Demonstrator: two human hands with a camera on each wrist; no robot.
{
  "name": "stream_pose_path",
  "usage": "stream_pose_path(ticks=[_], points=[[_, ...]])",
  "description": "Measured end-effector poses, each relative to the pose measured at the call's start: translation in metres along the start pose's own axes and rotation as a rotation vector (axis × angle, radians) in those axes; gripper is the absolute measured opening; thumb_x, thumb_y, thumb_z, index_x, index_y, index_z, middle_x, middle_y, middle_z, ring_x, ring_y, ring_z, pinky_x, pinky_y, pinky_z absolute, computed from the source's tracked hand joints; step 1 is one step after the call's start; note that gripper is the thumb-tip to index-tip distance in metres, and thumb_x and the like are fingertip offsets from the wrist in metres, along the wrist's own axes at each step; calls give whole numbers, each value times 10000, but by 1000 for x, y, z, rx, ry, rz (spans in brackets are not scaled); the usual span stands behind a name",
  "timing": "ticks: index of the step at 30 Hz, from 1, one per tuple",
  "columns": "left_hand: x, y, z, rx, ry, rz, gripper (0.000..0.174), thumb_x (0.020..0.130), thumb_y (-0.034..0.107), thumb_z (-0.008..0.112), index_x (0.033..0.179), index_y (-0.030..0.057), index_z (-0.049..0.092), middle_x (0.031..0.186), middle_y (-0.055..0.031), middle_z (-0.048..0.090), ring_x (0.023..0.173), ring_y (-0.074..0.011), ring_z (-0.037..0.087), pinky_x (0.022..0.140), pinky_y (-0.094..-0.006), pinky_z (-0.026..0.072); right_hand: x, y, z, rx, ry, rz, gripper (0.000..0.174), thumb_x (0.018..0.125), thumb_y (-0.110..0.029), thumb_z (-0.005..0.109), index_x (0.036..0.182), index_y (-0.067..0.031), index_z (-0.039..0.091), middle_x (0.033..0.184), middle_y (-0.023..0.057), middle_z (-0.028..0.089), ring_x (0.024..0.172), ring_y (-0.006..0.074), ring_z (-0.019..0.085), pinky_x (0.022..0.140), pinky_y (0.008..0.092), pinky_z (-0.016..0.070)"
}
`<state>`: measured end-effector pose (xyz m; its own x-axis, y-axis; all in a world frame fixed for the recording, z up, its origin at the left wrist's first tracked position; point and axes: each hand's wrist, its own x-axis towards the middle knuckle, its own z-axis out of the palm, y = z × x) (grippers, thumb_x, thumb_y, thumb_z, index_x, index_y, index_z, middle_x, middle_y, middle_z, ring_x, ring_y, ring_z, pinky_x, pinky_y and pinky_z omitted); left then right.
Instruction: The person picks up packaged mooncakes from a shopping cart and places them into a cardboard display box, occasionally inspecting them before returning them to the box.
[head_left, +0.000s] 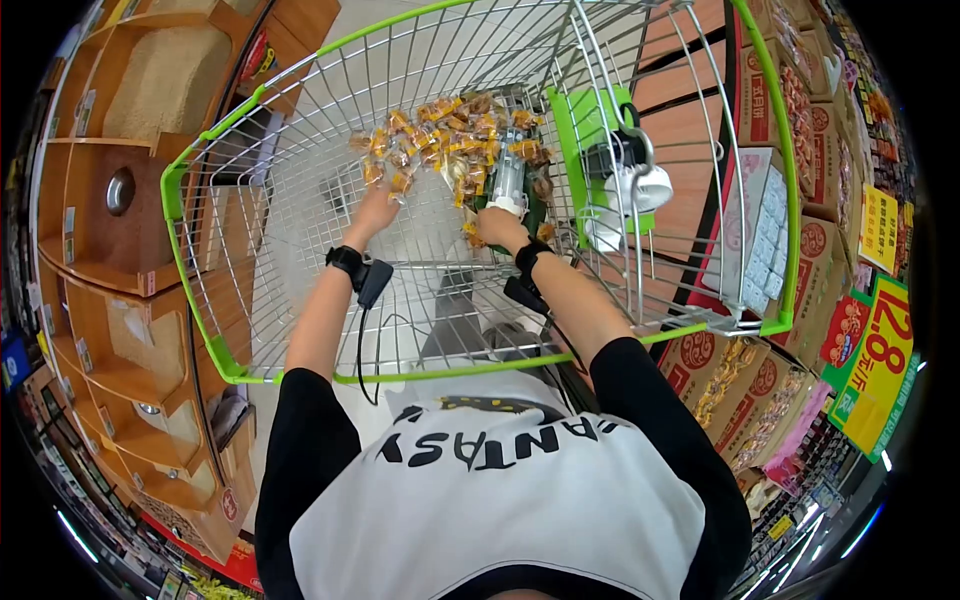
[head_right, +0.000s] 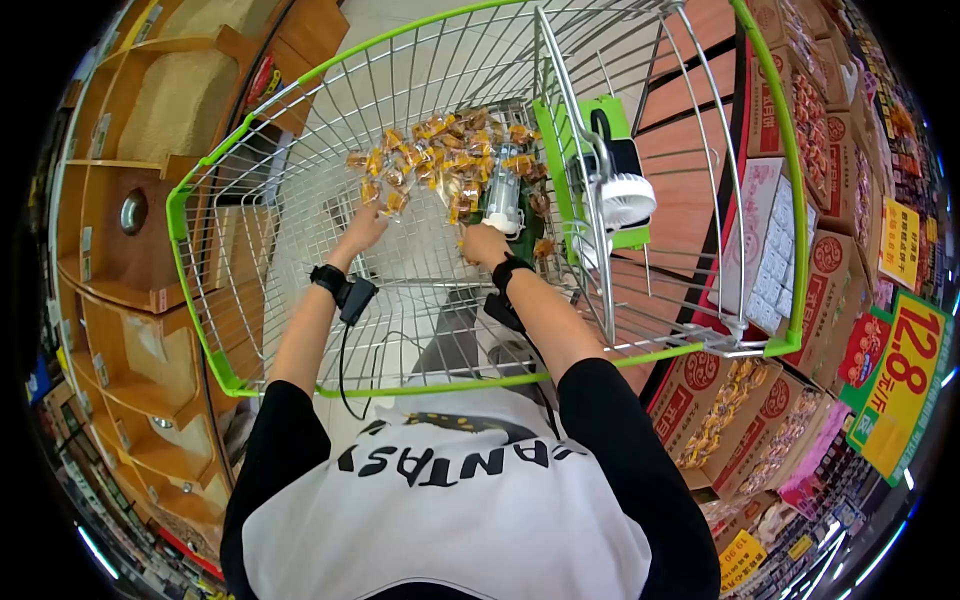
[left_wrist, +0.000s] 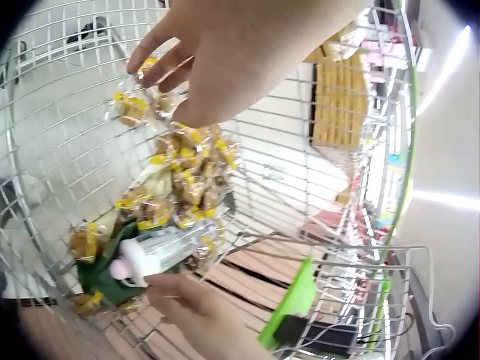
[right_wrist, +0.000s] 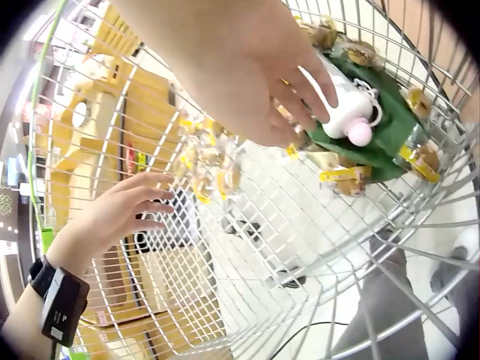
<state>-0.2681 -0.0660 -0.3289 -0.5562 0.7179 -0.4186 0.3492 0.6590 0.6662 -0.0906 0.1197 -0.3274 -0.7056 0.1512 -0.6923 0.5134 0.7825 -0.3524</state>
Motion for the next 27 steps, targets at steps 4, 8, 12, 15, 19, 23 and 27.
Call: stream_pose_path(ticks=[4,8,12,15,19,23,27], points=[[5,-28,39,162,-38,-73,366,708,160,579,1064,82,541,1165,-250,421,1078,-400,420,866,-433,396,12,9,41,-18,87,-65,202,711,-129,537,796,37,615,884,201,568,833,329,559,686,391,481],[11,-41,63,254,-3,-99,409,696,147,583,1100,125,531,1262,-235,311,1174,-397,314,899,-462,367,33,15,78,-42,59,-19,234,724,-99,517,888,51,592,1052,199,460,967,327,473,751,387,462],[19,-45,77,249,21,-60,431,680,139,590,1108,143,535,1302,-226,248,1199,-392,278,907,-465,354,34,10,84,47,-46,24,286,722,-104,538,949,66,575,1167,194,379,1075,326,391,885,404,386],[27,-48,87,336,31,-37,480,695,156,611,1161,194,505,1331,-226,213,1207,-397,262,942,-462,329,30,6,96,143,-23,76,279,719,-99,542,938,69,583,1233,204,331,1137,337,329,925,427,343],[34,-55,98,348,157,-20,466,667,137,604,1126,185,542,1343,-227,201,1207,-393,250,923,-467,323,26,1,109,100,52,83,256,714,-106,553,906,57,600,1268,217,291,1168,356,284,929,454,320],[39,-60,102,370,255,29,408,644,128,594,1051,159,603,1322,-224,250,1166,-393,283,911,-475,315,27,1,111,33,5,89,239,702,-107,565,885,38,617,1263,233,290,1156,360,286,904,467,301],[39,-52,96,431,266,58,351,636,144,599,985,156,642,1250,-215,335,1101,-376,331,891,-463,330,28,2,106,-14,-88,89,241,716,-101,554,911,27,613,1257,242,296,1128,364,321,885,471,288]])
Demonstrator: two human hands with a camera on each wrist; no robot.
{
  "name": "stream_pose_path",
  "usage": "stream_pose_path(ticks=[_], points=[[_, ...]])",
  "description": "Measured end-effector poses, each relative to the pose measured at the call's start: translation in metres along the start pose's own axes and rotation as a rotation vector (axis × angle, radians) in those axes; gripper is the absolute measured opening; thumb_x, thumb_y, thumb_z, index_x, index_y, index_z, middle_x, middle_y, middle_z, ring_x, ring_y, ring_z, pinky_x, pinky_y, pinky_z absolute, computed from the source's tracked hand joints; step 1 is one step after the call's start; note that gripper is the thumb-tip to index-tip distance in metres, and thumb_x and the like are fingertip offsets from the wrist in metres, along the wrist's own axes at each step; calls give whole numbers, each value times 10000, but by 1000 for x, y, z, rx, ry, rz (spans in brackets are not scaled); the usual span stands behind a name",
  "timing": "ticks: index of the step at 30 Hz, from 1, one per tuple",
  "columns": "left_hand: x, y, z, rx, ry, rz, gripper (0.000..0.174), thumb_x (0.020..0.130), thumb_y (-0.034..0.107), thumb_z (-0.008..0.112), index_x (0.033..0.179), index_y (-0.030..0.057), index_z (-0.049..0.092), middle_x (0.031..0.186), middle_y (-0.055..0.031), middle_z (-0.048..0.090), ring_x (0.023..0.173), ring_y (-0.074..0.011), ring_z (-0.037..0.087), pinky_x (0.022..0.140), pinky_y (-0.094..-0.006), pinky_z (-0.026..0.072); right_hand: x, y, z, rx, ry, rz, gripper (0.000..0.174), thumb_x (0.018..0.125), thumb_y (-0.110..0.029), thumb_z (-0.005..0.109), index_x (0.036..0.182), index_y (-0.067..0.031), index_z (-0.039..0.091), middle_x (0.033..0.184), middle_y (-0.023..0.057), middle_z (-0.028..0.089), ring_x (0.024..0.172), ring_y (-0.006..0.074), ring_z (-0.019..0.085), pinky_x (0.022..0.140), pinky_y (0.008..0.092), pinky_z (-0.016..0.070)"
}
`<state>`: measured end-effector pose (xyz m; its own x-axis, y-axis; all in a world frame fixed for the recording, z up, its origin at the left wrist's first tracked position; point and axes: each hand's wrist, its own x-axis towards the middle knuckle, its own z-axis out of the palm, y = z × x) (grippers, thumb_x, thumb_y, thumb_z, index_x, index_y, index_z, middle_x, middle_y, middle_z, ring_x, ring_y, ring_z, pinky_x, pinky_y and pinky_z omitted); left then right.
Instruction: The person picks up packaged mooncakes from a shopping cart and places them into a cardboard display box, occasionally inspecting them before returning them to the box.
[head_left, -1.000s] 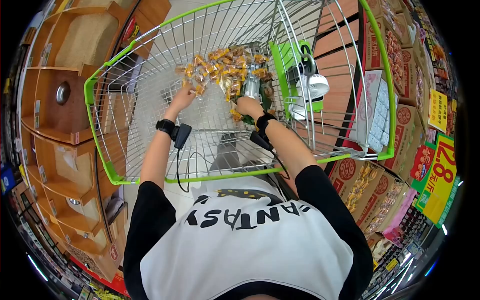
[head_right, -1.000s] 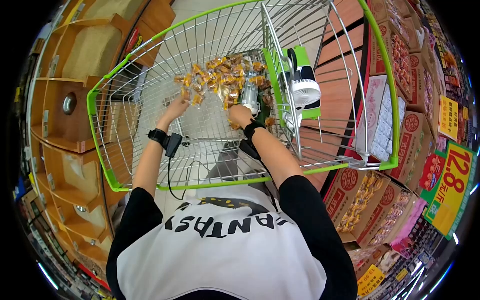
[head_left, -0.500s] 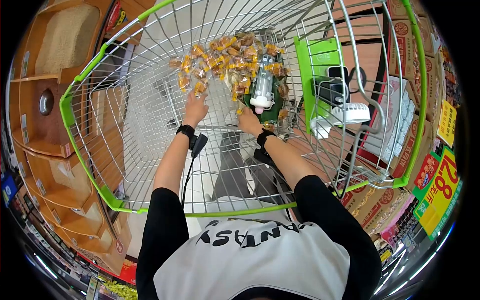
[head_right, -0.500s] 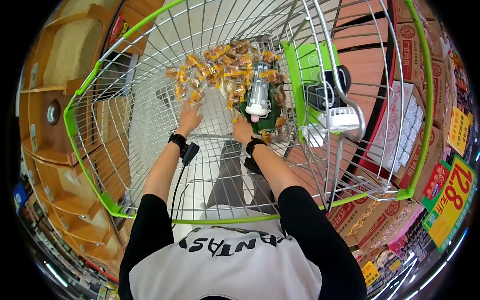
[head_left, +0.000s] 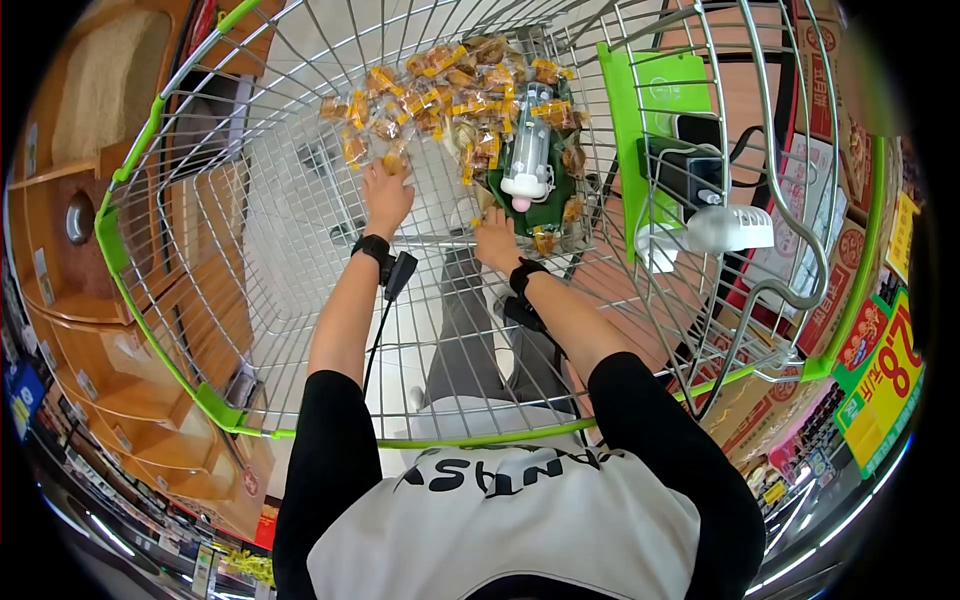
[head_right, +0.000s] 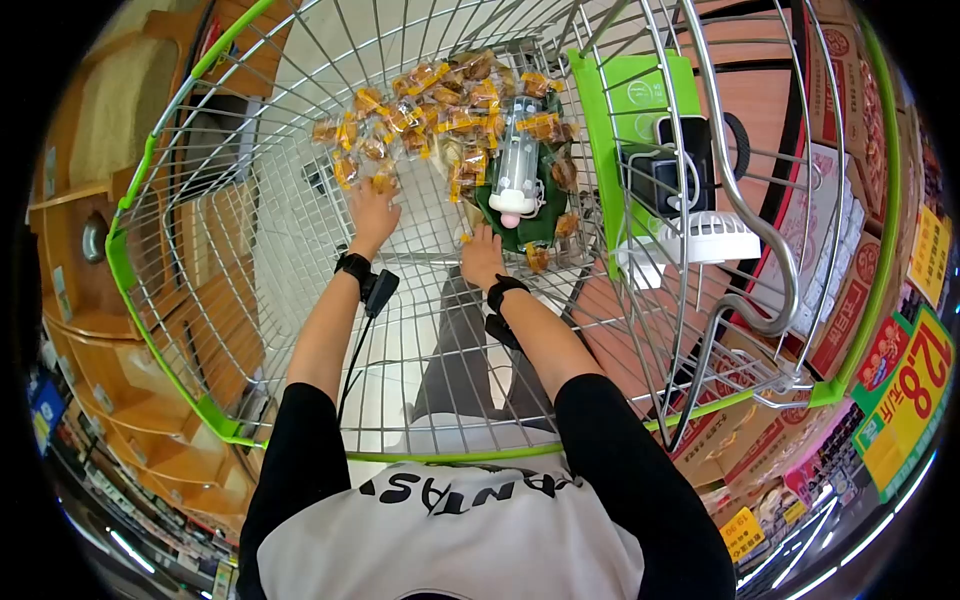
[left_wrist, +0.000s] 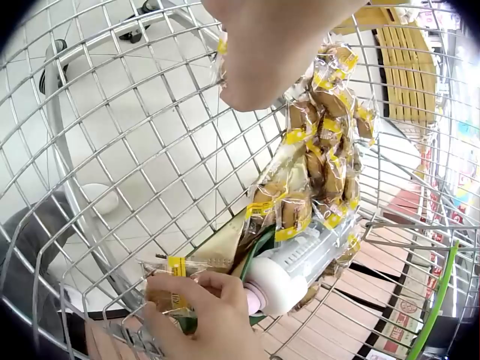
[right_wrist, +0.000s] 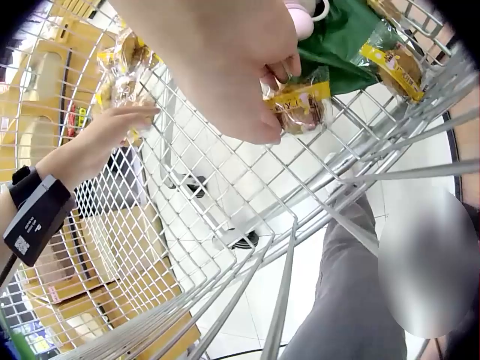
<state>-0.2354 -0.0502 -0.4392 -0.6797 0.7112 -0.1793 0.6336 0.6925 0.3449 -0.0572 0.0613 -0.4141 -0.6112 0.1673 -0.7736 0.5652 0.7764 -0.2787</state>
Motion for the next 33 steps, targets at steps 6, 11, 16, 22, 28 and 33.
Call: stream_pose_path(ticks=[6,11,16,22,28,33], points=[[-13,-7,20,-143,-188,-143,216,663,203,594,857,200,688,1051,-194,474,964,-355,418,815,-425,380,-4,0,-17,126,-170,50,264,750,-84,524,987,17,584,1227,241,324,1062,392,395,897,496,280],[-22,-21,42,-332,-459,-286,194,736,295,533,827,236,694,845,-134,597,845,-315,545,751,-440,424,-2,-3,-37,299,-100,121,278,721,-123,547,960,10,596,1211,249,341,1044,399,428,881,527,293],[-16,26,-25,-837,-791,-752,229,787,383,519,885,184,576,769,19,533,635,-128,474,611,-270,394,7,-17,-62,467,261,33,177,646,-216,608,692,-50,650,854,221,564,909,357,508,718,392,446],[-11,66,-124,-1274,-600,-560,226,834,353,478,1019,225,503,830,45,477,649,-65,435,621,-239,385,-43,-54,-146,679,582,-224,126,660,-164,637,710,-49,621,864,192,536,870,334,492,752,379,424],[-32,101,-219,-1521,-361,-266,239,890,174,378,1080,77,485,1022,-46,507,907,-168,531,809,-334,457,-122,-77,-187,874,845,-457,142,672,-120,646,783,-63,578,888,132,472,976,276,418,846,337,353],[-68,135,-267,-1609,-263,-93,282,899,171,359,1116,37,479,1107,-91,506,986,-217,536,826,-350,452,-201,-79,-192,925,1022,-634,166,707,-112,621,843,-68,536,943,120,399,944,276,451,822,336,381]])
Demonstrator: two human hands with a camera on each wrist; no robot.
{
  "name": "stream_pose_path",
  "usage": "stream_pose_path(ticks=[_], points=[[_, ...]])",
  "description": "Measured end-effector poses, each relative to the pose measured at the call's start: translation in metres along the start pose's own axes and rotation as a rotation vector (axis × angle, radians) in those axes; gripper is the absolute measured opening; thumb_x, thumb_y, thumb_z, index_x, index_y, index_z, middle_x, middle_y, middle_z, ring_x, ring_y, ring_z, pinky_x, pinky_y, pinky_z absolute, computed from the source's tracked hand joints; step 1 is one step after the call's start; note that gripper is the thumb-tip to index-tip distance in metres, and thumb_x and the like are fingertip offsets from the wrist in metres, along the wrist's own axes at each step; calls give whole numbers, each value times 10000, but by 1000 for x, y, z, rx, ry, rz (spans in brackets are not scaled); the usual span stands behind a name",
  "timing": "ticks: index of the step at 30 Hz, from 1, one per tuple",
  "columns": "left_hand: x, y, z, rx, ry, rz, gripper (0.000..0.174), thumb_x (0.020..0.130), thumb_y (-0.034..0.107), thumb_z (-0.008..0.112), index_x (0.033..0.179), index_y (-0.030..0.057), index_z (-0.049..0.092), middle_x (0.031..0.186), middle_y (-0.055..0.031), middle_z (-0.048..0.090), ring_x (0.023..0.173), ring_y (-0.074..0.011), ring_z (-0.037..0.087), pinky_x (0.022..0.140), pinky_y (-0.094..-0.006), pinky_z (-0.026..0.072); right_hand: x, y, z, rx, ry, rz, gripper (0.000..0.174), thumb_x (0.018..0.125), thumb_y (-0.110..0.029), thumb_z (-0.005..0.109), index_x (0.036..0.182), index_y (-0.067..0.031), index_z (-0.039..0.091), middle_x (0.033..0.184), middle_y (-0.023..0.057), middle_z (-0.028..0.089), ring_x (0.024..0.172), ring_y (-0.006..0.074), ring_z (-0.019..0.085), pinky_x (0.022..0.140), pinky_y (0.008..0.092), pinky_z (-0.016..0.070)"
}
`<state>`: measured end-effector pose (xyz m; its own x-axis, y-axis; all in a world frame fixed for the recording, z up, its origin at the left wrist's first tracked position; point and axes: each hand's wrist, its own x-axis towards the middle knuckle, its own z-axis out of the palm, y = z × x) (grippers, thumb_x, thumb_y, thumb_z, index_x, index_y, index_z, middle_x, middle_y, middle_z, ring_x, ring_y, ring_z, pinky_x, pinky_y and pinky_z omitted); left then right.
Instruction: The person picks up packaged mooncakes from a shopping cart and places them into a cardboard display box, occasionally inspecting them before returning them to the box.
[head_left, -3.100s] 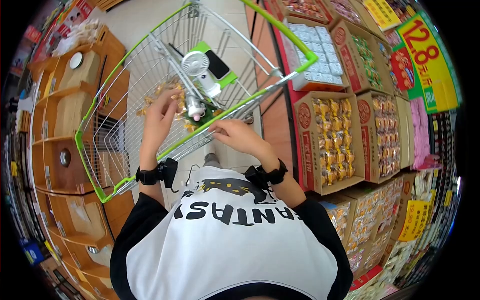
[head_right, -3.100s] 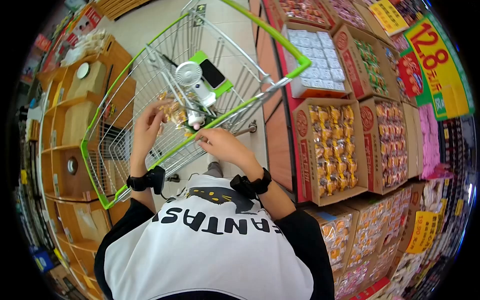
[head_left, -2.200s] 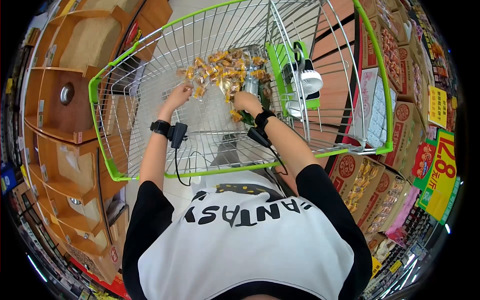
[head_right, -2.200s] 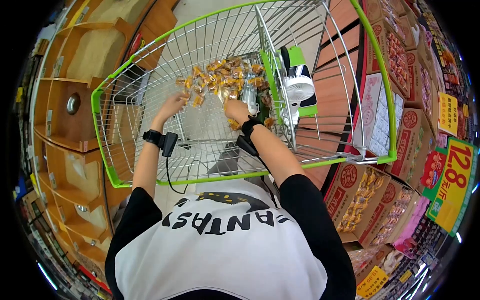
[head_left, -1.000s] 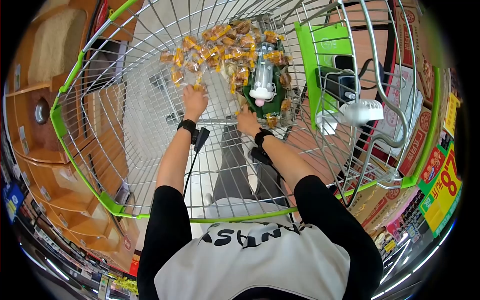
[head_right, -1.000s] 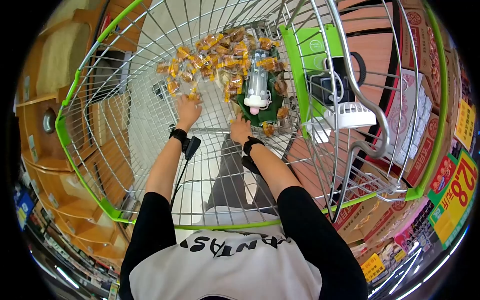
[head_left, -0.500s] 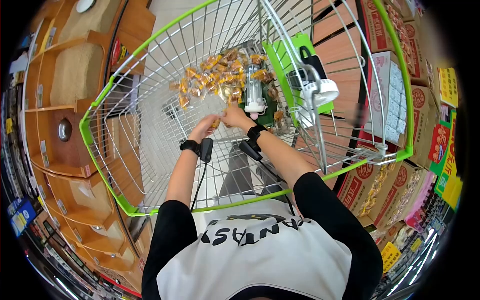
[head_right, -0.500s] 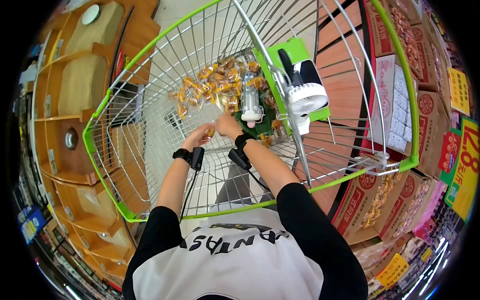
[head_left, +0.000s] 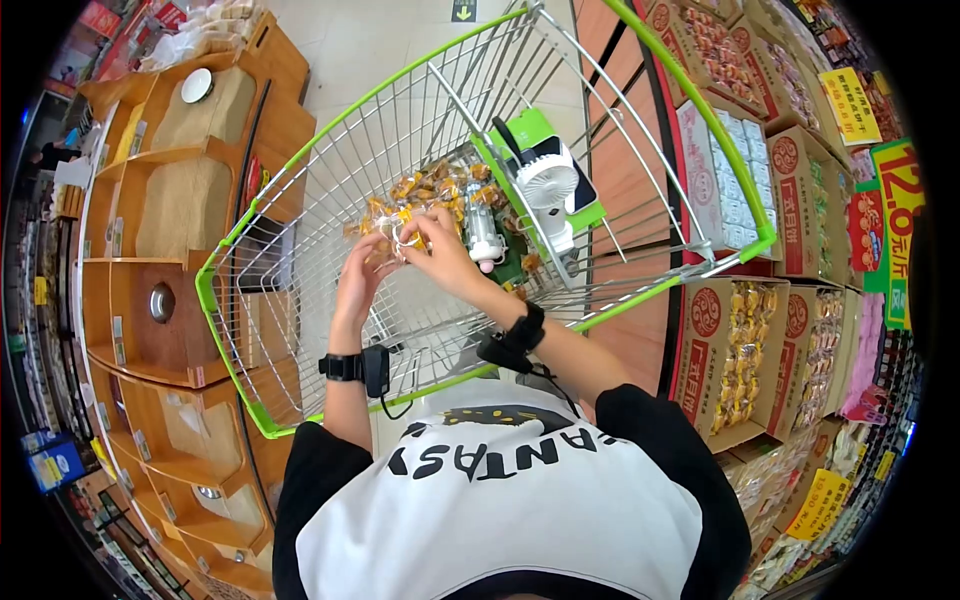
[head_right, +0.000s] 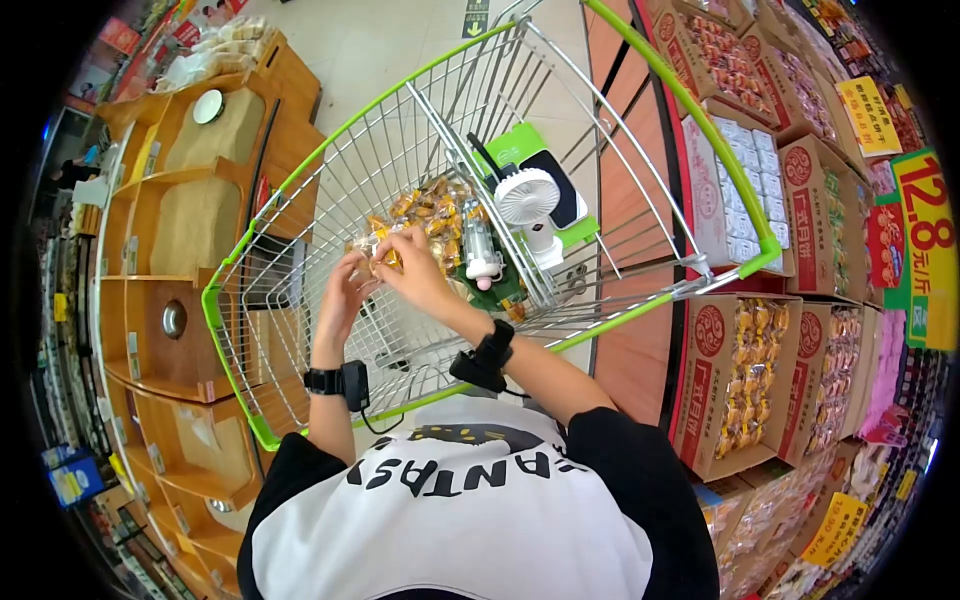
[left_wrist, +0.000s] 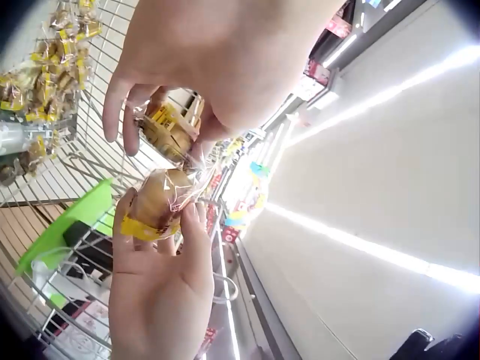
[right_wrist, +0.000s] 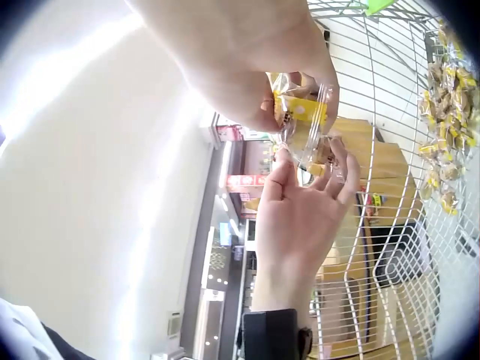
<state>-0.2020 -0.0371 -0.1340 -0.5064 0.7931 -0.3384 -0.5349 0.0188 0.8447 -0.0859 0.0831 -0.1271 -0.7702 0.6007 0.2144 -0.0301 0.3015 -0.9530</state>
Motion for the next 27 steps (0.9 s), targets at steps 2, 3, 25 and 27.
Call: stream_pose_path(ticks=[2,3,25,27], points=[[-15,8,20,96,10,77,292,903,180,356,1121,28,477,1133,-106,502,1005,-214,531,853,-347,440,-12,-24,-17,65,-7,32,166,714,-105,621,855,-68,542,955,114,406,956,267,447,822,332,376],[-22,12,29,127,-43,103,324,899,161,371,1185,33,451,1163,-107,488,1024,-201,523,870,-337,427,-17,-34,-26,104,6,11,164,725,-96,619,871,-74,547,961,94,413,957,232,442,806,306,375],[-111,-9,250,271,-577,211,464,761,-15,553,1195,37,396,1161,-111,474,1030,-167,501,848,-268,409,-193,-122,-226,478,251,66,531,755,-52,616,1223,-27,367,1167,87,451,1075,169,452,898,269,388],[-117,-21,265,247,-614,198,491,765,-24,544,1218,39,365,1136,-116,495,983,-169,534,825,-265,423,-210,-121,-239,494,264,40,549,745,-56,630,1226,-29,365,1174,91,447,1093,172,440,907,275,382]])
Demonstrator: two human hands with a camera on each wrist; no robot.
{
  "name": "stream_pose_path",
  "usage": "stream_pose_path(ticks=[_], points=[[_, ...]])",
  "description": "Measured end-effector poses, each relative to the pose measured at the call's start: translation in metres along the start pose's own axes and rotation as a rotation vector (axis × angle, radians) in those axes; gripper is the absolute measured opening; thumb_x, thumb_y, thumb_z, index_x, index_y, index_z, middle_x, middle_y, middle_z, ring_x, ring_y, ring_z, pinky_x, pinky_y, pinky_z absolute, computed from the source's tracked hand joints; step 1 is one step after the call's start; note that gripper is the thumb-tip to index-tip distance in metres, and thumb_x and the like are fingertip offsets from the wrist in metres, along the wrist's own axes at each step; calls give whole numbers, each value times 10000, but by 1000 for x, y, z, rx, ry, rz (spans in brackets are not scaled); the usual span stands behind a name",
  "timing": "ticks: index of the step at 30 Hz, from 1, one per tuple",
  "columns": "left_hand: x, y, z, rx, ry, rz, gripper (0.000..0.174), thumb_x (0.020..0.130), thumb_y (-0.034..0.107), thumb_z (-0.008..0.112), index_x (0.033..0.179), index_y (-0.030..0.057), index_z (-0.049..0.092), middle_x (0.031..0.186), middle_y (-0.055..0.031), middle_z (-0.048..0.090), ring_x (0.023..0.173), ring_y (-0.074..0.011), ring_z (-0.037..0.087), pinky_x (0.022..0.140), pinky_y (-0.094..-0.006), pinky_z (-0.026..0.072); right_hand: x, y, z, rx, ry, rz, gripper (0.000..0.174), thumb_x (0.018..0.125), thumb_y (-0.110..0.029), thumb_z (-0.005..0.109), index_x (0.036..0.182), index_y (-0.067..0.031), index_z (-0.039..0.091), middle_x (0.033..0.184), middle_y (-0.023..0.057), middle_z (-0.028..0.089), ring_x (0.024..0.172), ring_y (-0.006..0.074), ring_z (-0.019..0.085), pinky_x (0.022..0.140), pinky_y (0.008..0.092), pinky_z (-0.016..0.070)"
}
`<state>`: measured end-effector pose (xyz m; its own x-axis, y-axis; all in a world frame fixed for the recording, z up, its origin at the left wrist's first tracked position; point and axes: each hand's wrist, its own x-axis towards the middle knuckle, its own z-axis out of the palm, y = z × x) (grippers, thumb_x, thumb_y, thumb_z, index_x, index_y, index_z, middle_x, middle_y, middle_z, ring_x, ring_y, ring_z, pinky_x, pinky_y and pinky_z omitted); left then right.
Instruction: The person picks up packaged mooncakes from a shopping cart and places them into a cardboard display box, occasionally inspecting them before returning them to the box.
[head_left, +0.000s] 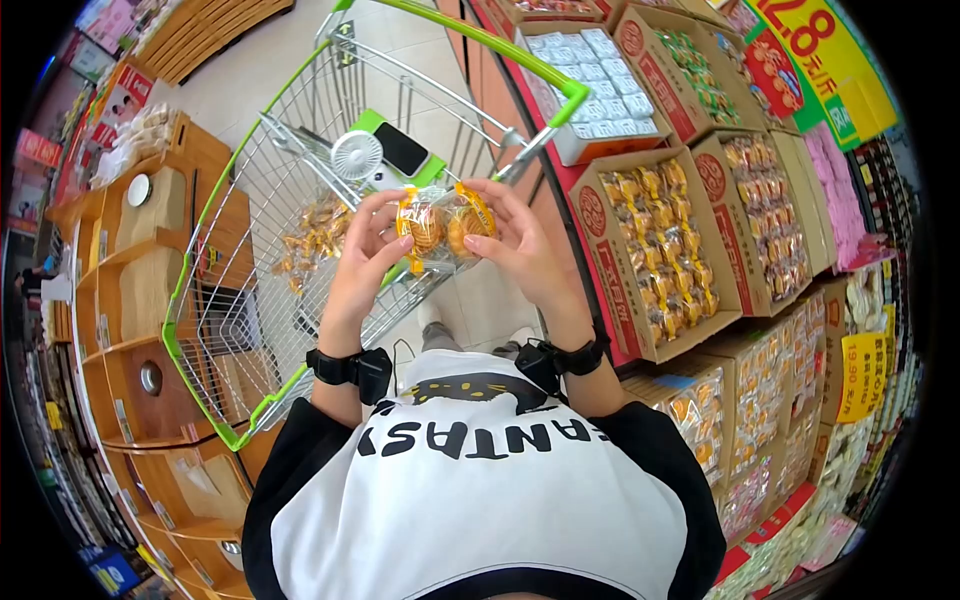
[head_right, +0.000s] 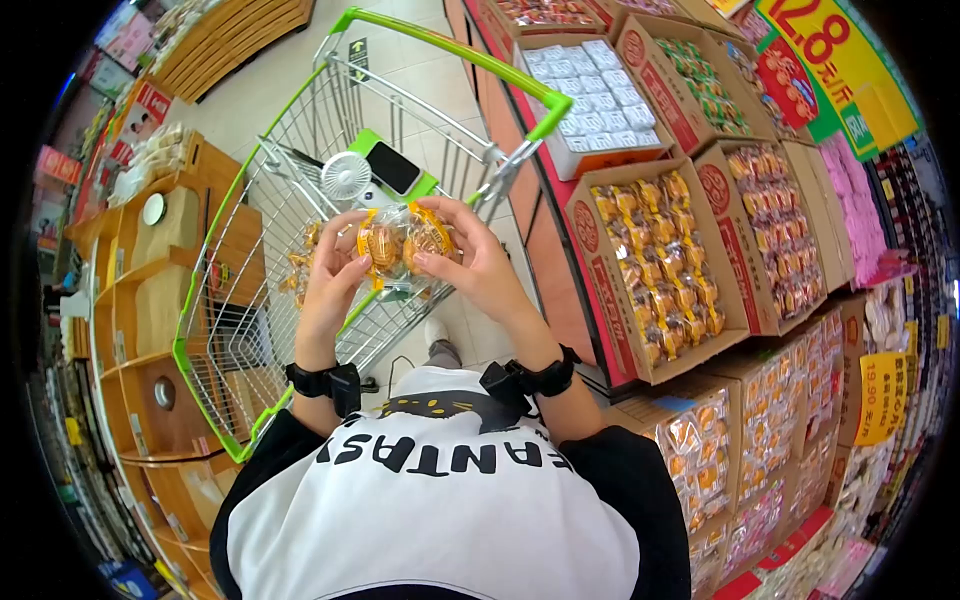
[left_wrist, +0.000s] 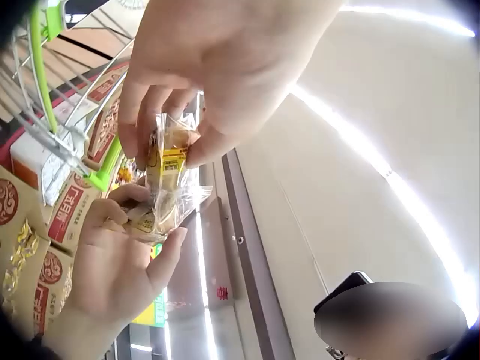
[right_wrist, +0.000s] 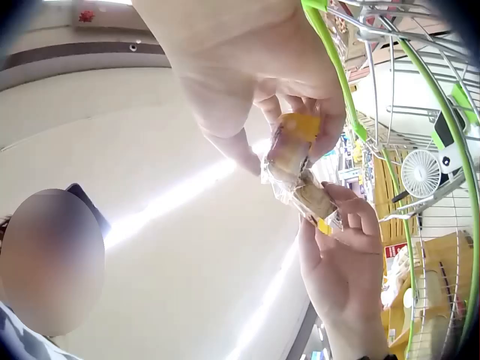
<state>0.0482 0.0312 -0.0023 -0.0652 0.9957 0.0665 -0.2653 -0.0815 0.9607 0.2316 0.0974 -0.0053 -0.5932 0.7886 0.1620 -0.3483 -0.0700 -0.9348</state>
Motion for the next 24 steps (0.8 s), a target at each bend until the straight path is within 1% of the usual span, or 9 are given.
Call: stream_pose_path(ticks=[5,7,12,13,15,19,21,23,24], points=[[5,-7,51,-54,24,19,542,751,-48,549,1231,62,322,1107,-127,507,947,-167,550,766,-252,452,-36,-27,-28,70,69,-7,666,675,-44,705,1241,-38,354,1197,105,427,1118,170,418,932,279,362],[7,-14,65,-109,123,-23,544,749,-50,556,1222,78,319,1097,-123,509,940,-162,550,731,-247,462,-50,-32,-44,41,66,-10,684,661,-48,718,1242,-41,358,1204,102,423,1120,167,417,933,274,360],[18,-35,104,-128,175,11,272,799,3,560,976,79,367,961,-107,564,837,-171,589,684,-264,483,-82,-46,-77,-129,-64,-57,695,620,-77,746,1230,-51,414,1270,99,387,1177,179,377,947,278,332],[21,-38,112,-128,155,5,272,799,3,560,976,79,367,961,-107,564,837,-171,589,684,-264,483,-88,-48,-82,-132,-46,-64,695,620,-77,746,1230,-51,414,1270,99,387,1177,179,377,947,278,332],[28,-46,127,-194,139,-5,247,810,14,553,964,77,371,940,-100,567,848,-176,589,693,-279,489,-98,-49,-93,-402,1,-148,663,631,-107,735,1223,-51,440,1281,107,380,1197,191,362,957,293,321],[38,-49,159,-109,6,-9,168,818,30,553,887,59,403,915,-88,570,795,-144,578,740,-276,471,-118,-68,-103,-276,30,-71,659,627,-133,734,1218,-55,454,1249,113,413,1167,206,391,952,298,322],[44,-52,167,-58,-68,-27,173,809,31,566,915,40,429,887,-76,572,779,-120,564,741,-253,454,-125,-64,-113,-329,92,-133,660,623,-128,735,1216,-51,455,1221,112,443,1131,202,419,950,296,323],[47,-49,183,107,-135,-87,289,797,29,577,1044,29,427,828,-50,569,785,-102,557,721,-236,443,-134,-62,-124,-309,182,-161,673,616,-122,738,1220,-47,451,1200,111,467,1104,201,439,953,296,322],[49,-49,187,160,-191,-96,510,769,-1,595,1217,25,351,878,-61,547,829,-119,555,738,-251,462,-139,-61,-129,-296,223,-175,662,613,-114,738,1211,-47,462,1185,102,482,1097,188,442,951,288,324]])
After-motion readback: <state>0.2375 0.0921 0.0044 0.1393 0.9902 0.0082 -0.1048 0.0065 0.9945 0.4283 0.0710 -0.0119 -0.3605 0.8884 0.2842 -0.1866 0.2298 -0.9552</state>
